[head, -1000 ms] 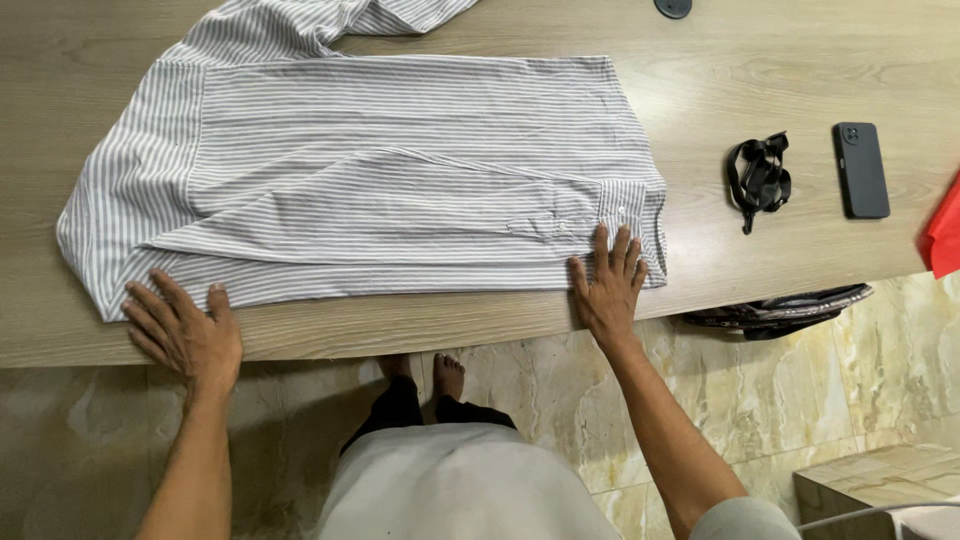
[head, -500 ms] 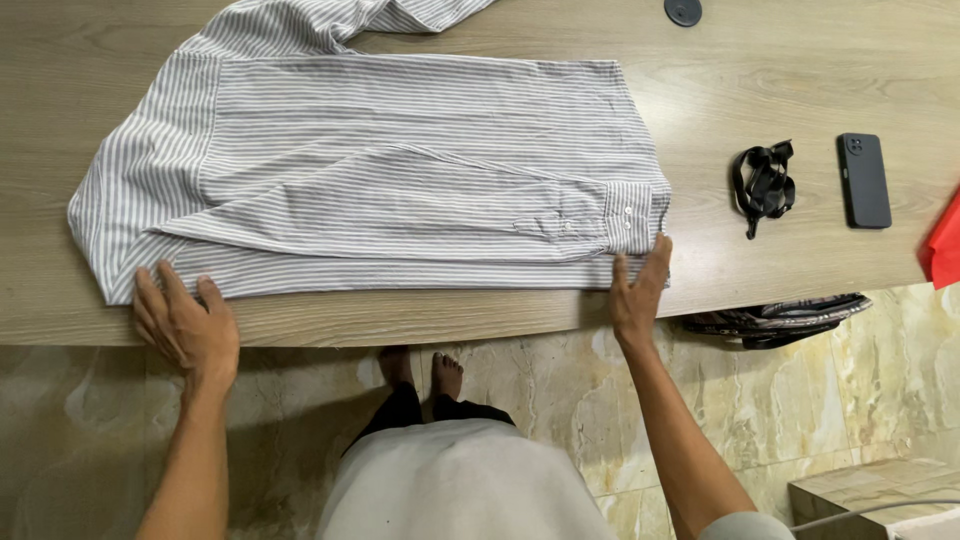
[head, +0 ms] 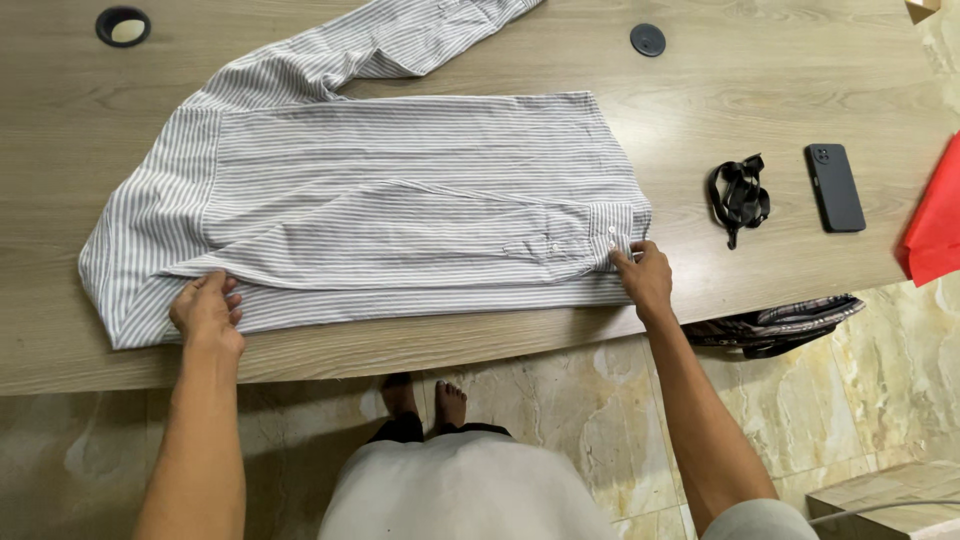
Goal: The person folds a striped shirt on a wooden table, smoothing it, folding sleeves, and folding the body into a compact rectangle. The person then retrieves another striped shirt from a chair and begins folding it in the same manner.
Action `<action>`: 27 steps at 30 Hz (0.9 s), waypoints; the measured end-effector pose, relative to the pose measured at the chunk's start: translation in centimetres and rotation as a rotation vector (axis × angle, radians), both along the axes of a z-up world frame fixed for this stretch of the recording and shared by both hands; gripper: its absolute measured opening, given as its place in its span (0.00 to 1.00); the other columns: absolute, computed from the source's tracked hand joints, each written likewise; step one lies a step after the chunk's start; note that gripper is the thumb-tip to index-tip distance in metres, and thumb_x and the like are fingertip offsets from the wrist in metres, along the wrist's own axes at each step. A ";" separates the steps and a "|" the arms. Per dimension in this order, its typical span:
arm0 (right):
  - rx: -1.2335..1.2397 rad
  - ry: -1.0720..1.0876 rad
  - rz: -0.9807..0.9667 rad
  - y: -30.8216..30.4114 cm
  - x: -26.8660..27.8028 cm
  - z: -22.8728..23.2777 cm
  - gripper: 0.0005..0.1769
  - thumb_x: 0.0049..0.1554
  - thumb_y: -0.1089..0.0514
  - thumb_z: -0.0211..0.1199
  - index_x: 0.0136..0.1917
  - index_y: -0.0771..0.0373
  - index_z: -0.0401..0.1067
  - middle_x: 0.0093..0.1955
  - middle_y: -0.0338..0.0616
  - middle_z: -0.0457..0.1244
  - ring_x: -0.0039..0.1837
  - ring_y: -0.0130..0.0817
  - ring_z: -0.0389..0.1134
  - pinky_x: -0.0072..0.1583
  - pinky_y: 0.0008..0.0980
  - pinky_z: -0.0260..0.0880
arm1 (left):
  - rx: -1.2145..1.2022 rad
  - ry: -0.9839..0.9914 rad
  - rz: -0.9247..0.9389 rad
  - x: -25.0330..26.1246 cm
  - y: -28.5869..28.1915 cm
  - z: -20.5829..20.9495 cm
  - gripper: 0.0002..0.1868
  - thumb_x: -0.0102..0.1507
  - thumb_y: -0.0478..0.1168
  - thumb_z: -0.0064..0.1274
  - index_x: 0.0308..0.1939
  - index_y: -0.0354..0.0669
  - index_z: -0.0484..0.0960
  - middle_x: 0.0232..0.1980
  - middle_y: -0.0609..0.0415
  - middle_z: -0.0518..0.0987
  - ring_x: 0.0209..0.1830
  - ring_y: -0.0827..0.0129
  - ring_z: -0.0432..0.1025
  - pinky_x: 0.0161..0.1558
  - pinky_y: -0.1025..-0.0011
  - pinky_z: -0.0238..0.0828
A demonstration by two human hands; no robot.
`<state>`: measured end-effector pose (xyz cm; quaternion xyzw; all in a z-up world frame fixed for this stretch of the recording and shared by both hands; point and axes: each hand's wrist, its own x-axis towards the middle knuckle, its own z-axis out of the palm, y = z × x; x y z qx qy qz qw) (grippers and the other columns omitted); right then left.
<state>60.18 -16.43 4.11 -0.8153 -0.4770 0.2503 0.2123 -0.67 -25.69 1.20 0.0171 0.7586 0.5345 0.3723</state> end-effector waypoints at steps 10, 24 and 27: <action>0.084 0.768 -0.222 1.7 2.2 -2.1 0.22 0.56 0.61 0.70 0.61 0.70 0.68 0.46 0.42 0.67 0.44 0.26 0.68 0.46 0.26 0.72 | -0.005 -0.094 0.097 0.2 1.2 0.1 0.11 0.67 0.47 0.61 0.42 0.48 0.77 0.36 0.63 0.75 0.30 0.76 0.67 0.28 0.75 0.57; 0.250 0.331 -0.082 -0.2 0.5 -1.7 0.22 0.59 0.64 0.65 0.65 0.69 0.65 0.59 0.54 0.62 0.58 0.41 0.64 0.57 0.38 0.69 | -0.044 0.398 0.020 2.1 -1.2 0.2 0.36 0.58 0.21 0.48 0.69 0.37 0.54 0.65 0.38 0.61 0.63 0.53 0.62 0.68 0.56 0.62; 0.330 -0.274 0.181 -0.5 -3.3 -1.4 0.24 0.63 0.59 0.60 0.70 0.68 0.61 0.74 0.58 0.53 0.76 0.50 0.53 0.75 0.48 0.56 | -0.107 0.873 -0.289 4.9 -0.8 0.8 0.39 0.62 0.26 0.48 0.76 0.39 0.51 0.75 0.35 0.53 0.75 0.47 0.50 0.75 0.50 0.45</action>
